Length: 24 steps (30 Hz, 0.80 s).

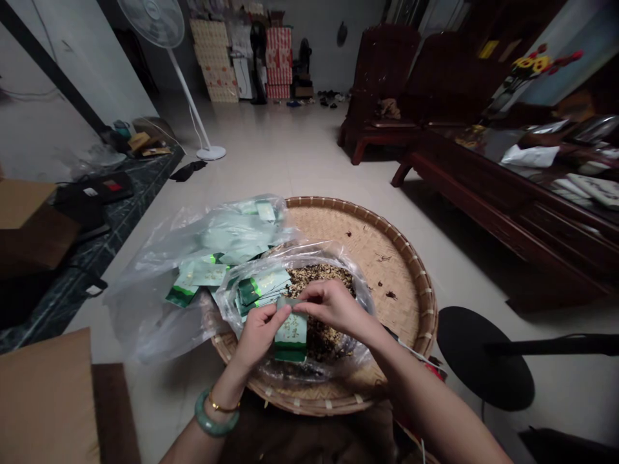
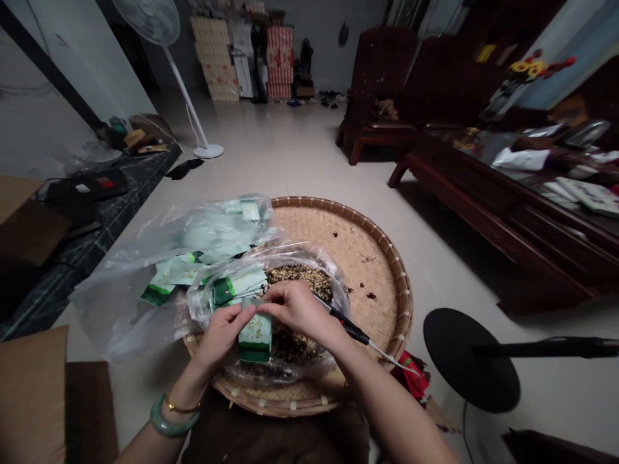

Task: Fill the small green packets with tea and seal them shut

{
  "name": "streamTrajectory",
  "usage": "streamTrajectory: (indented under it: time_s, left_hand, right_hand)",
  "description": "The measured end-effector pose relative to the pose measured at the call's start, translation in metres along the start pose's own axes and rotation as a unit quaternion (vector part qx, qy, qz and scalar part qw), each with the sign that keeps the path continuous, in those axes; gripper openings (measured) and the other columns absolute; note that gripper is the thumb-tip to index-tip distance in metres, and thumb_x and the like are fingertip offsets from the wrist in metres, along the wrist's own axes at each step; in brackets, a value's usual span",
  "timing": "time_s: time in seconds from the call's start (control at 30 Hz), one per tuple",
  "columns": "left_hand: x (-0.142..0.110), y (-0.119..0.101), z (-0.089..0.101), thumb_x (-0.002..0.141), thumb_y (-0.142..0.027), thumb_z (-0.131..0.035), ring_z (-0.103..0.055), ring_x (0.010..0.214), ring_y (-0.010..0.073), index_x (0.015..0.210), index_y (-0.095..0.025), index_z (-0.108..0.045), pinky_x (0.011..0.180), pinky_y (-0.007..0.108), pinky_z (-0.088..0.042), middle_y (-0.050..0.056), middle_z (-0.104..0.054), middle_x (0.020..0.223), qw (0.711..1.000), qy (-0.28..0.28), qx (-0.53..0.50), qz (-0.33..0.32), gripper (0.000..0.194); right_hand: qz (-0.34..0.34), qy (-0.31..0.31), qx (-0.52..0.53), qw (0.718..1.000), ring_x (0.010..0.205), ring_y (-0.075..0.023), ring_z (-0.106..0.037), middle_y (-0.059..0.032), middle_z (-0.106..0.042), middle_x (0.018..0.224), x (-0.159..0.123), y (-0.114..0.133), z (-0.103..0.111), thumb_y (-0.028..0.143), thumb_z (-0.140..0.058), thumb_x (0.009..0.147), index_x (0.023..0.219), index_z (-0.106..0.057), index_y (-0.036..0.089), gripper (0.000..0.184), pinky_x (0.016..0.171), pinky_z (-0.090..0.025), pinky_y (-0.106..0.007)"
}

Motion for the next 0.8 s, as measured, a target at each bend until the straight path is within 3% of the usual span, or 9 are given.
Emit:
streamTrajectory:
  time_s: [0.13,0.23,0.43,0.57,0.67,0.8]
  left_hand:
    - [0.003,0.009,-0.014,0.065,-0.055,-0.070,-0.045,0.051,0.0099,0.065,-0.013,-0.060,0.050,0.022,-0.037,-0.004,-0.051,0.054,0.992,0.026,-0.105,0.065,0.043]
    - [0.000,0.015,-0.031,0.059,-0.048,-0.078,-0.056,0.060,0.0129,0.081,-0.012,-0.064,0.060,0.025,-0.045,0.000,-0.064,0.067,0.971,0.079,-0.193,0.119,0.044]
    - [-0.005,0.023,-0.045,0.055,-0.038,-0.083,-0.063,0.058,0.0148,0.086,-0.011,-0.065,0.058,0.025,-0.049,0.002,-0.069,0.067,0.951,0.107,-0.237,0.168,0.045]
    - [-0.002,0.026,-0.041,0.054,-0.032,-0.084,-0.065,0.061,0.0158,0.083,-0.011,-0.067,0.060,0.025,-0.051,0.002,-0.072,0.070,0.953,0.087,-0.235,0.170,0.039]
    - [0.000,0.025,-0.038,0.058,-0.029,-0.081,-0.066,0.064,0.0174,0.081,-0.013,-0.070,0.062,0.026,-0.052,0.001,-0.073,0.072,0.953,0.084,-0.238,0.169,0.030]
    - [0.001,0.025,-0.042,0.062,-0.025,-0.077,-0.066,0.066,0.0155,0.081,-0.014,-0.072,0.064,0.023,-0.051,-0.002,-0.074,0.074,0.953,0.090,-0.241,0.160,0.022]
  right_hand:
    - [-0.086,-0.018,0.054,0.995,0.052,-0.0093,-0.051,0.0024,-0.060,0.054,0.002,-0.025,0.002,0.022,-0.067,0.076,0.068,-0.071,0.015,0.011,0.051,-0.037,-0.020]
    - [-0.107,-0.030,0.084,0.990,0.051,-0.0090,-0.051,0.0021,-0.061,0.055,0.002,-0.036,0.000,0.021,-0.067,0.074,0.069,-0.070,0.014,0.009,0.048,-0.037,-0.019]
    - [-0.128,-0.029,0.096,0.987,0.053,-0.0116,-0.057,-0.0004,-0.065,0.060,-0.002,-0.048,-0.005,0.024,-0.066,0.075,0.073,-0.069,0.013,0.011,0.050,-0.042,-0.021]
    - [-0.093,-0.072,-0.056,0.991,0.084,-0.0211,-0.064,-0.0074,-0.070,0.093,-0.030,-0.050,0.016,0.031,-0.062,0.082,0.103,-0.065,0.017,0.026,0.075,-0.050,-0.032]
    - [-0.132,-0.041,-0.270,0.953,0.102,-0.0333,-0.057,-0.0167,-0.063,0.110,-0.059,-0.067,0.024,0.031,-0.069,0.077,0.120,-0.059,0.014,0.047,0.088,-0.046,-0.045]
    - [-0.192,-0.004,-0.352,0.916,0.103,-0.0371,-0.055,-0.0210,-0.059,0.112,-0.075,-0.092,0.027,0.023,-0.069,0.076,0.122,-0.058,0.008,0.050,0.090,-0.046,-0.046]
Point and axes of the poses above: each hand's wrist, its own x-axis towards the middle knuckle, its own z-axis out of the back of the hand, y = z × x, the point moved 9 cm from there along x, towards the middle knuckle
